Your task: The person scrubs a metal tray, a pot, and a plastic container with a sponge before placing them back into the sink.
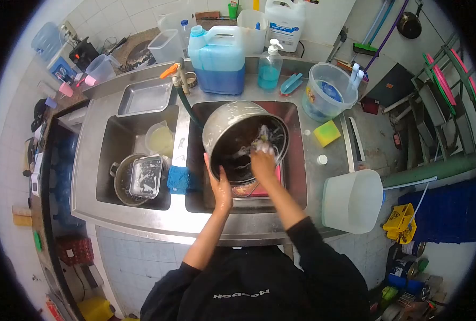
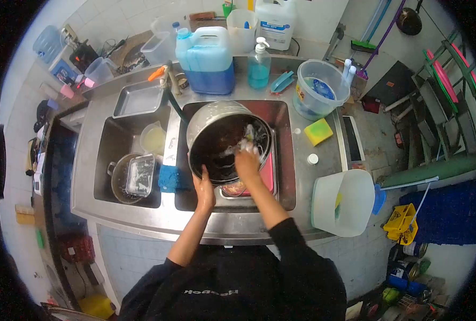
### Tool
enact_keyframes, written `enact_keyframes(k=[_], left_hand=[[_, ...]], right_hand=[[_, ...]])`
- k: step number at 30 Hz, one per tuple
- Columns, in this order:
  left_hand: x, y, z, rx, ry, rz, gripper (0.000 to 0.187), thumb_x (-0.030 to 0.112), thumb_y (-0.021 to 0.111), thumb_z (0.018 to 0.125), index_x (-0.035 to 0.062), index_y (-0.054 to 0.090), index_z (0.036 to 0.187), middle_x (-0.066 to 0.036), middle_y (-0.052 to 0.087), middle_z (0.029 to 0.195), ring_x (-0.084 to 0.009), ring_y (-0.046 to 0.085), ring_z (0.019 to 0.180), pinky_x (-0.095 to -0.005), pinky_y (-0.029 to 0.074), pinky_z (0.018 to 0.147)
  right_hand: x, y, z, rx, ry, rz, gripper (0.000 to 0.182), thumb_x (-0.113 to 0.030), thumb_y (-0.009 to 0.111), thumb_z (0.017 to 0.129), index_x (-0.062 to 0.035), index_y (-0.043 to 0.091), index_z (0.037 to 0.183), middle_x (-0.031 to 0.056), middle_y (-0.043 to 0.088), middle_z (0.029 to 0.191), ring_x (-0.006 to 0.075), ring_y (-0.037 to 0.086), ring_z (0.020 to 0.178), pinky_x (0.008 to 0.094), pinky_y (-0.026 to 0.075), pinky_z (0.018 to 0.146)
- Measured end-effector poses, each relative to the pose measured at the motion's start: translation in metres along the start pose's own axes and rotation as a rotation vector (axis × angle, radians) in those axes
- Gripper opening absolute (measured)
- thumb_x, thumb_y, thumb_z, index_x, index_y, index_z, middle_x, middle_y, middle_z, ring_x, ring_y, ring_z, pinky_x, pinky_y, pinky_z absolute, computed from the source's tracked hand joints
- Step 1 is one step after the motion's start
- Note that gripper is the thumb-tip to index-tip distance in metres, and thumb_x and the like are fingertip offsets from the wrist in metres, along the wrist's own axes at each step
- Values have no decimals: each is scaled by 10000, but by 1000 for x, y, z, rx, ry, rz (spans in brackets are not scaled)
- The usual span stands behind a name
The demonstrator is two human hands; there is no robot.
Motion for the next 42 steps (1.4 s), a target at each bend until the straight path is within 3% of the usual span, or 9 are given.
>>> enact_keyframes(k=[5,9,13,15,19,23,29,35,42], left_hand=[[32,3,6,-101,62,56,526,118,396,933,62,167,1404,-108,198,1451,-222,212,1320,-316,168,1062],[39,-6,15,-98,38,16,527,110,396,932,54,166,1403,-124,199,1447,-225,231,1311,-320,177,1058],[41,11,11,-75,37,107,530,156,408,934,51,178,1400,-134,217,1440,-231,245,1303,-324,175,1057],[34,14,15,-93,47,109,534,171,414,933,49,182,1398,-143,220,1437,-233,245,1304,-320,174,1056],[-6,-15,37,-87,-103,-84,560,199,422,937,27,155,1397,-143,221,1434,-220,241,1301,-317,170,1058],[32,12,28,-68,82,74,595,273,423,939,32,137,1401,-123,178,1452,-223,217,1315,-325,161,1065],[0,2,42,-109,-68,13,548,209,407,942,22,159,1394,-121,209,1441,-224,245,1301,-314,186,1056],[61,18,34,-1,85,61,544,174,403,941,26,146,1396,-125,173,1452,-221,187,1325,-310,142,1068],[20,7,53,-71,43,23,533,142,383,938,29,139,1399,-128,144,1463,-229,141,1343,-322,119,1077]], right_hand=[[-65,37,-2,200,-11,662,323,-98,471,792,31,526,1083,253,592,878,374,561,800,449,433,728],[-14,-2,-8,51,-162,-67,194,-143,479,795,-24,578,910,160,608,653,275,562,813,388,403,627],[-28,23,12,-165,253,300,258,-104,430,836,27,531,1034,228,599,839,369,548,904,488,403,790],[-64,56,5,268,65,591,327,-94,410,849,19,485,1146,289,537,1006,421,498,992,511,357,886],[-34,-13,-10,-136,-113,660,276,-66,469,813,-65,614,1048,247,492,1175,383,448,1110,434,373,921],[-5,-10,20,-108,117,201,325,-86,460,816,-33,551,1123,256,489,1178,386,449,1109,466,367,924],[-59,-2,15,4,-2,874,303,-97,542,770,-20,550,1063,197,576,1057,399,474,1058,467,370,890],[-3,-42,22,119,-77,-23,145,-112,560,752,-22,604,858,149,590,874,297,516,896,434,388,774],[-55,-25,-1,120,-151,791,265,-7,518,765,-32,595,1017,179,542,1114,337,500,1055,390,430,875]])
Point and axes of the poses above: each hand's wrist, its own z-axis towards the middle knuckle, its own y-axis out of the palm, x = y × z, the point moved 2 cm from there along z, towards the middle knuckle
